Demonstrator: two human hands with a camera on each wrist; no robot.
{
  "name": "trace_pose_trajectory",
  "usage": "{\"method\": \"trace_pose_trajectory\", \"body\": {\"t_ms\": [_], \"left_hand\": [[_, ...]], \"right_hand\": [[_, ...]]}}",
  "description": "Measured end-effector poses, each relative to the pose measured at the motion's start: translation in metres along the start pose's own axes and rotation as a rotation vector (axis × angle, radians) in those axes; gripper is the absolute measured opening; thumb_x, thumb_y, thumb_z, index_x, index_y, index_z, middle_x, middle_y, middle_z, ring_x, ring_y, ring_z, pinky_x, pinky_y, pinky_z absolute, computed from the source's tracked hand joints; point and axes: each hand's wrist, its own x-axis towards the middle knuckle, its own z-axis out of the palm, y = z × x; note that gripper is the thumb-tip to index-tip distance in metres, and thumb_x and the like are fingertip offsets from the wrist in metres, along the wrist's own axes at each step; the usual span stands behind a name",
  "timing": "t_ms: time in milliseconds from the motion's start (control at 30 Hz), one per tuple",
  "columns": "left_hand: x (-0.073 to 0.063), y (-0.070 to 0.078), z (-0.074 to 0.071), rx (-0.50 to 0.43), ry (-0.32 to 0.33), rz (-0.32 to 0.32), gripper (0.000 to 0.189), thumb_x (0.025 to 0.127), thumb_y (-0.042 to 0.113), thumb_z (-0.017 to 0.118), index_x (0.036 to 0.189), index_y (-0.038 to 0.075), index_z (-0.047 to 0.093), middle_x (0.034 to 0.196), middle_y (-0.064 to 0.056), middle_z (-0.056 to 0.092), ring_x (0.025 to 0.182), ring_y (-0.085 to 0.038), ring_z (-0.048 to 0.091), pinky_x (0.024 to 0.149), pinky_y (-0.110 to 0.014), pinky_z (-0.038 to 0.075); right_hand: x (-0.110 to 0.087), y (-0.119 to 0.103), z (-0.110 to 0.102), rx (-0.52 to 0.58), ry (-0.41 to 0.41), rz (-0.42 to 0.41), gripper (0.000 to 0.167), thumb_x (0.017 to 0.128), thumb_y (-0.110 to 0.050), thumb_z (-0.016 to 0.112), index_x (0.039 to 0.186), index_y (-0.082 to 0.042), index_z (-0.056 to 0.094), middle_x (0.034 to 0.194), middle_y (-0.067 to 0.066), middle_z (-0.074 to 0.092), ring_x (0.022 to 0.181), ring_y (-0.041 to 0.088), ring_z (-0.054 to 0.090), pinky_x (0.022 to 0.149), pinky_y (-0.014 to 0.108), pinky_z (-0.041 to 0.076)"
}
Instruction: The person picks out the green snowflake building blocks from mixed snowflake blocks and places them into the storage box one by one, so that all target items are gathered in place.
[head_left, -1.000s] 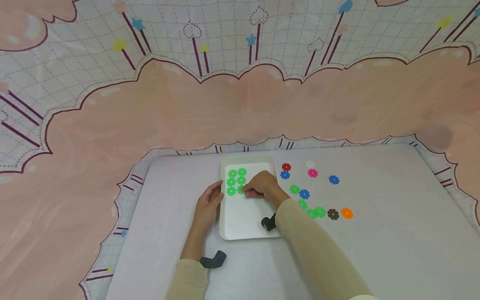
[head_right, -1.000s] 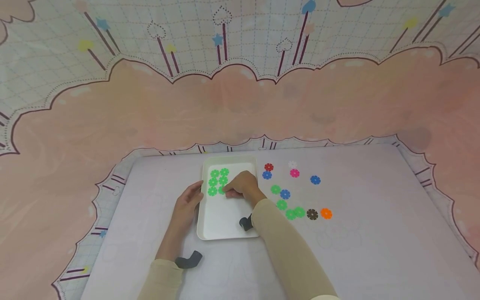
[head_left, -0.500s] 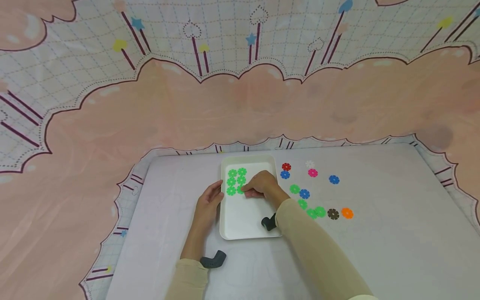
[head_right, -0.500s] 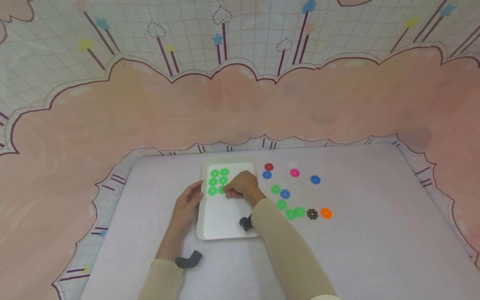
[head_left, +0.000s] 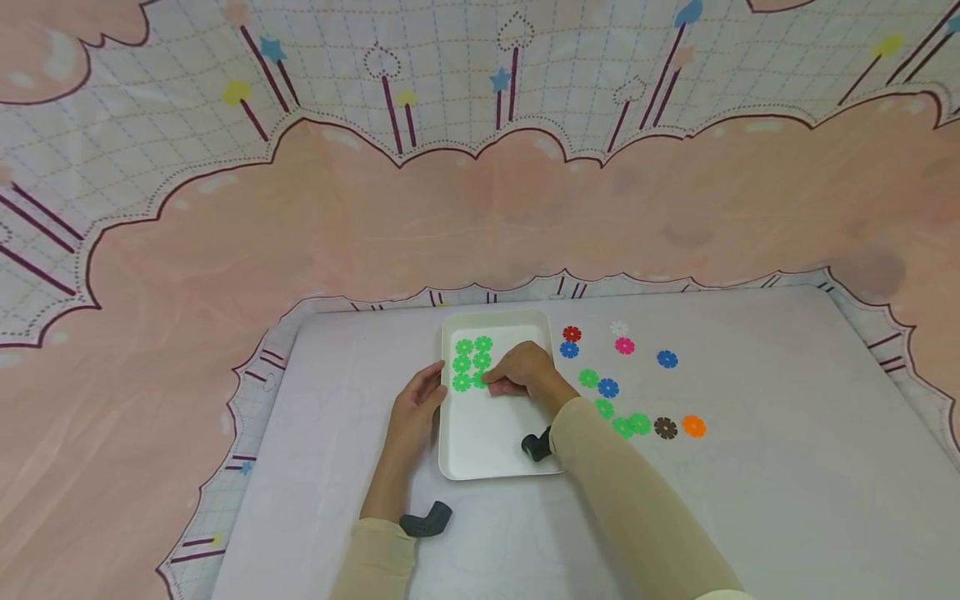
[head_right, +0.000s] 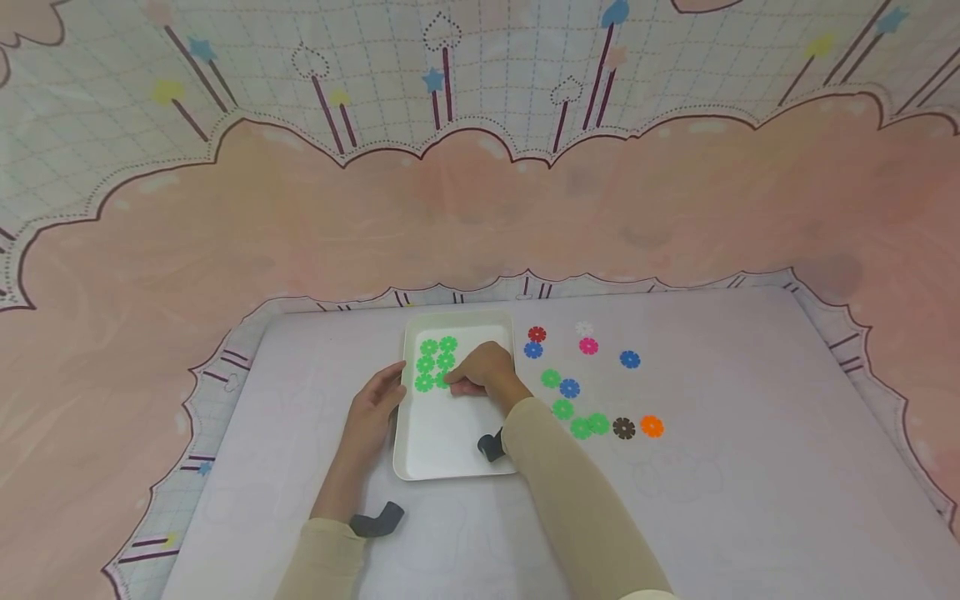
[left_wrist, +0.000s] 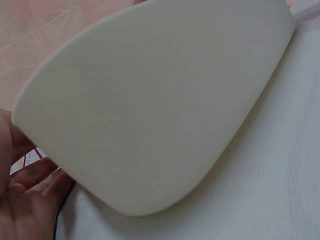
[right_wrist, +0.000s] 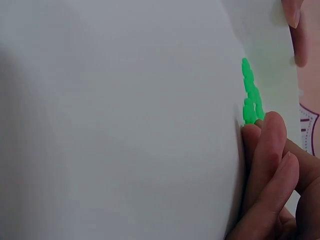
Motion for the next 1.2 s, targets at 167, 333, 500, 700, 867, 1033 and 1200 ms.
{"method": "trace_pose_trajectory", "body": {"t_ms": [167,333,500,700,867,1033,1200], "left_hand": [[-0.002,0.002,0.000,0.008,-0.002,0.006,0.042,0.103,0.015,0.059,0.144,0.021,0.055,0.153,-0.001,0.053,0.144,-0.015,0.048,0.116,-0.026,0.042],[-0.002,0.002,0.001,0.012,-0.002,0.009,0.042,0.103,0.015,0.059,0.144,0.022,0.055,0.152,-0.001,0.053,0.144,-0.016,0.048,0.116,-0.027,0.042],[-0.002,0.002,0.001,0.012,0.000,0.010,0.041,0.103,0.015,0.059,0.143,0.021,0.056,0.152,-0.001,0.054,0.144,-0.016,0.048,0.115,-0.025,0.043],[-0.002,0.002,0.002,0.017,0.009,0.013,0.040,0.103,0.013,0.059,0.142,0.021,0.057,0.151,0.000,0.054,0.143,-0.015,0.048,0.114,-0.024,0.043],[-0.001,0.002,0.001,0.013,0.008,0.010,0.040,0.103,0.013,0.059,0.142,0.020,0.057,0.151,-0.001,0.054,0.144,-0.015,0.048,0.115,-0.025,0.043],[-0.001,0.002,0.001,0.012,0.011,0.008,0.041,0.103,0.013,0.059,0.143,0.020,0.057,0.152,-0.001,0.053,0.144,-0.015,0.048,0.115,-0.025,0.042],[0.001,0.000,0.000,0.005,0.007,0.016,0.042,0.103,0.012,0.059,0.144,0.018,0.056,0.152,-0.001,0.054,0.144,-0.016,0.048,0.114,-0.024,0.043]], "right_hand": [[-0.001,0.000,0.000,-0.008,0.003,0.005,0.023,0.078,-0.012,0.089,0.089,-0.002,0.072,0.061,0.003,0.069,0.049,0.008,0.066,0.046,0.015,0.050],[-0.002,0.000,-0.001,-0.006,0.000,-0.006,0.021,0.078,-0.011,0.088,0.088,-0.001,0.072,0.060,0.003,0.069,0.048,0.008,0.066,0.046,0.014,0.050],[-0.004,0.000,-0.001,-0.004,-0.002,-0.015,0.021,0.078,-0.011,0.088,0.085,-0.002,0.071,0.059,0.003,0.068,0.047,0.007,0.064,0.045,0.014,0.049],[-0.008,-0.002,-0.003,-0.019,-0.012,-0.024,0.021,0.081,-0.014,0.087,0.086,-0.004,0.069,0.063,0.003,0.069,0.052,0.009,0.066,0.047,0.015,0.049],[-0.013,-0.004,-0.009,-0.021,-0.029,-0.060,0.019,0.085,-0.017,0.084,0.088,-0.005,0.069,0.070,0.004,0.071,0.059,0.011,0.067,0.052,0.016,0.050],[-0.020,-0.008,-0.018,-0.017,-0.060,-0.129,0.018,0.088,-0.021,0.082,0.087,-0.007,0.069,0.077,0.005,0.072,0.064,0.012,0.064,0.055,0.018,0.049],[-0.028,-0.016,-0.030,-0.067,-0.075,-0.230,0.021,0.090,-0.024,0.080,0.088,-0.008,0.068,0.080,0.004,0.073,0.066,0.014,0.063,0.052,0.018,0.043]]}}
